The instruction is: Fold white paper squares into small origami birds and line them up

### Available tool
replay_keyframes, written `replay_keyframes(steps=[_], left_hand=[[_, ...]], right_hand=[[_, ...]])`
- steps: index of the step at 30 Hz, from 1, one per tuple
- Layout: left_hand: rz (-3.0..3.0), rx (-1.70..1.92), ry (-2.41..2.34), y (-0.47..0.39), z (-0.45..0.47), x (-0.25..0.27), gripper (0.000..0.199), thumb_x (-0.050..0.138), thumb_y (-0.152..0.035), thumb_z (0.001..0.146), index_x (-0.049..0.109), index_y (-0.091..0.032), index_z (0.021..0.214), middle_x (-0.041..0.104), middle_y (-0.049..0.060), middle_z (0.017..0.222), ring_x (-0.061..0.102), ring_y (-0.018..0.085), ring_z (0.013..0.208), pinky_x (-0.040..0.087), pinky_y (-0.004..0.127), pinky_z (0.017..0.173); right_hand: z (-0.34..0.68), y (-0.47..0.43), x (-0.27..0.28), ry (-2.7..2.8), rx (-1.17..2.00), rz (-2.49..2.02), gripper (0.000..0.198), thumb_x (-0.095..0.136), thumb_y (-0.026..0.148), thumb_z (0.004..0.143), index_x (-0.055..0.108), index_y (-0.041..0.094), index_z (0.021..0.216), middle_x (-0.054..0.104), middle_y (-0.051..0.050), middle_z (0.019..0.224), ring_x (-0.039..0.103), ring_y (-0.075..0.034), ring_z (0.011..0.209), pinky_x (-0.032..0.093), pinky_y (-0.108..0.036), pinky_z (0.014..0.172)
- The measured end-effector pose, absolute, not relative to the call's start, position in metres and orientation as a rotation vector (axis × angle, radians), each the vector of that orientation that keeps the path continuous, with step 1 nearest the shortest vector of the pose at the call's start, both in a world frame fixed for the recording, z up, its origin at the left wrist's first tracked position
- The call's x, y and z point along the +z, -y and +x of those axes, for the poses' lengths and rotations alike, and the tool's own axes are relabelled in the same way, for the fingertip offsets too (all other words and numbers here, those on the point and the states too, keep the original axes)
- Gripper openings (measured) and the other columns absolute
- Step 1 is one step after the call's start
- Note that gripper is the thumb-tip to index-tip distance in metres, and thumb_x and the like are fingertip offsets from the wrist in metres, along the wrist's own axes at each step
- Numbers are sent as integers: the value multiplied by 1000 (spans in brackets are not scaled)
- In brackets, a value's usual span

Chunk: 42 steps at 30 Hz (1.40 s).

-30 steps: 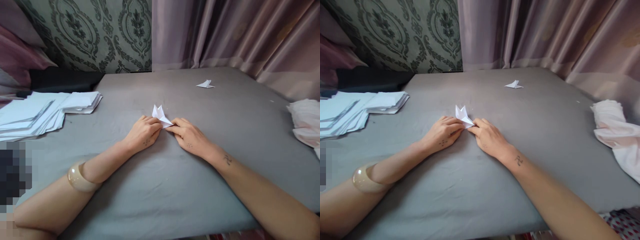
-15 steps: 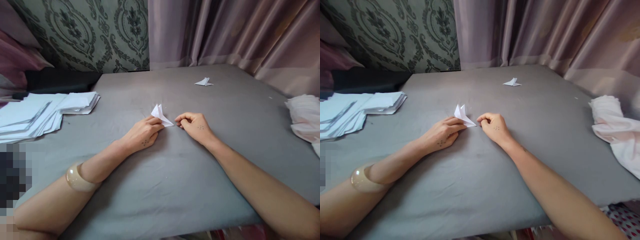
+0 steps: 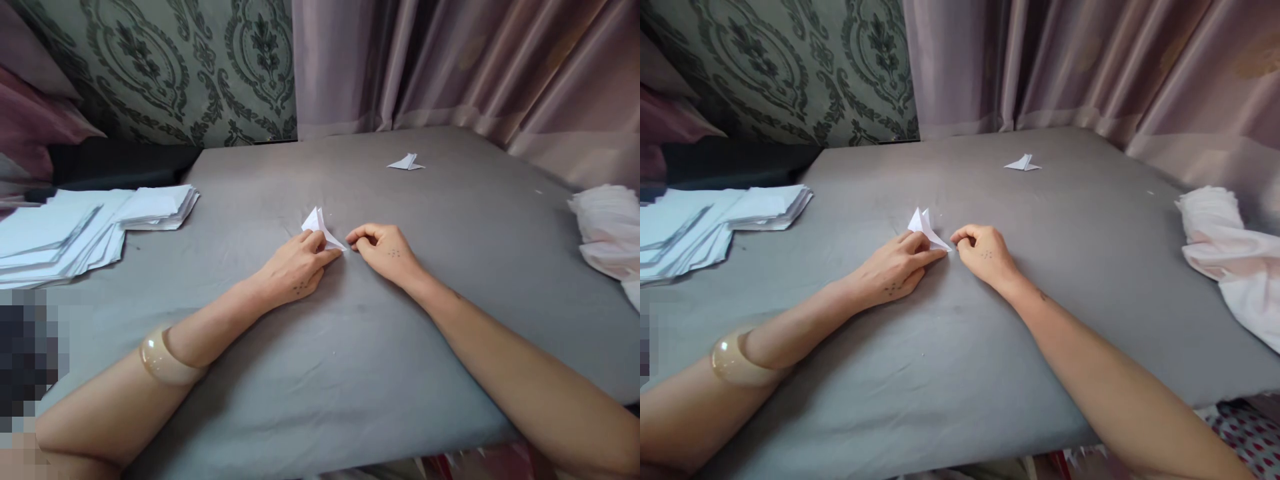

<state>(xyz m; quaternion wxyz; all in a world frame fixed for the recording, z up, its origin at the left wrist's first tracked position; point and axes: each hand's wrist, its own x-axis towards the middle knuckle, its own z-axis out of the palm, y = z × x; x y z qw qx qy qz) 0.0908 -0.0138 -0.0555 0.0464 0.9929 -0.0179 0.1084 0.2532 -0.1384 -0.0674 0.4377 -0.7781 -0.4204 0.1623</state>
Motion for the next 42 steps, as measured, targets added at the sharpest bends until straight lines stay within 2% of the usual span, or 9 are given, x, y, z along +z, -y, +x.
replay_keyframes(steps=[6, 11, 16, 20, 24, 28, 32, 37, 42], left_hand=[[2980, 659, -235, 11, 87, -56, 26, 40, -14, 86, 56, -18, 107, 58, 9, 103, 56, 18, 85, 49, 29, 72], [2984, 1008, -343, 4, 86, -55, 33, 49, -12, 79, 50, -16, 112, 54, 13, 111, 51, 25, 100, 44, 42, 89], [2958, 924, -482, 2, 85, -54, 40, 50, -15, 77, 49, -18, 117, 56, 13, 118, 50, 29, 107, 40, 44, 90], [2935, 813, -471, 1, 83, -56, 31, 49, -17, 82, 49, -17, 113, 64, 10, 105, 59, 24, 96, 43, 39, 86], [2866, 839, -508, -2, 83, -60, 26, 50, -21, 86, 50, -18, 112, 66, 9, 101, 62, 22, 92, 46, 37, 84], [2801, 894, -431, -6, 84, -64, 15, 49, -25, 91, 57, -19, 102, 64, 11, 116, 61, 22, 103, 47, 37, 89], [2696, 960, -485, -8, 86, -60, 14, 53, -27, 90, 64, -19, 88, 63, 9, 119, 59, 22, 108, 45, 39, 93], [2079, 1032, -664, -5, 89, -52, 18, 63, -36, 81, 66, -18, 82, 67, 4, 90, 61, 18, 87, 47, 31, 81], [1452, 820, -695, 5, 92, -50, 22, 72, -36, 71, 66, -16, 76, 64, 1, 71, 54, 12, 64, 41, 24, 62]], right_hand=[[252, 140, -68, 1098, 401, -1913, 23, 50, 16, 74, 72, 21, 81, 72, 0, 73, 62, -14, 63, 47, -28, 64], [253, 141, -68, 1085, 411, -1927, 23, 51, 17, 74, 72, 21, 82, 72, -1, 74, 61, -14, 61, 46, -27, 60], [252, 141, -68, 1121, 411, -1895, 23, 51, 15, 75, 71, 21, 85, 73, -1, 79, 64, -14, 67, 49, -29, 66], [252, 141, -72, 1168, 413, -1798, 30, 53, 12, 74, 66, 20, 99, 73, -3, 90, 66, -14, 77, 51, -28, 72], [251, 142, -73, 1236, 444, -1748, 36, 51, 9, 72, 63, 20, 104, 72, -3, 94, 64, -12, 74, 50, -26, 66], [250, 143, -72, 1262, 467, -1735, 36, 50, 9, 73, 62, 21, 105, 72, -3, 96, 63, -12, 75, 50, -26, 67], [250, 142, -73, 1248, 473, -1694, 36, 51, 11, 74, 60, 21, 108, 72, -4, 97, 63, -13, 75, 49, -27, 67], [251, 141, -70, 1086, 307, -1585, 31, 55, 14, 74, 55, 19, 105, 70, -7, 96, 65, -16, 89, 50, -29, 72], [243, 143, -59, 1089, 93, -1515, 19, 57, 22, 80, 54, 20, 98, 68, -5, 92, 65, -16, 85, 51, -31, 76]])
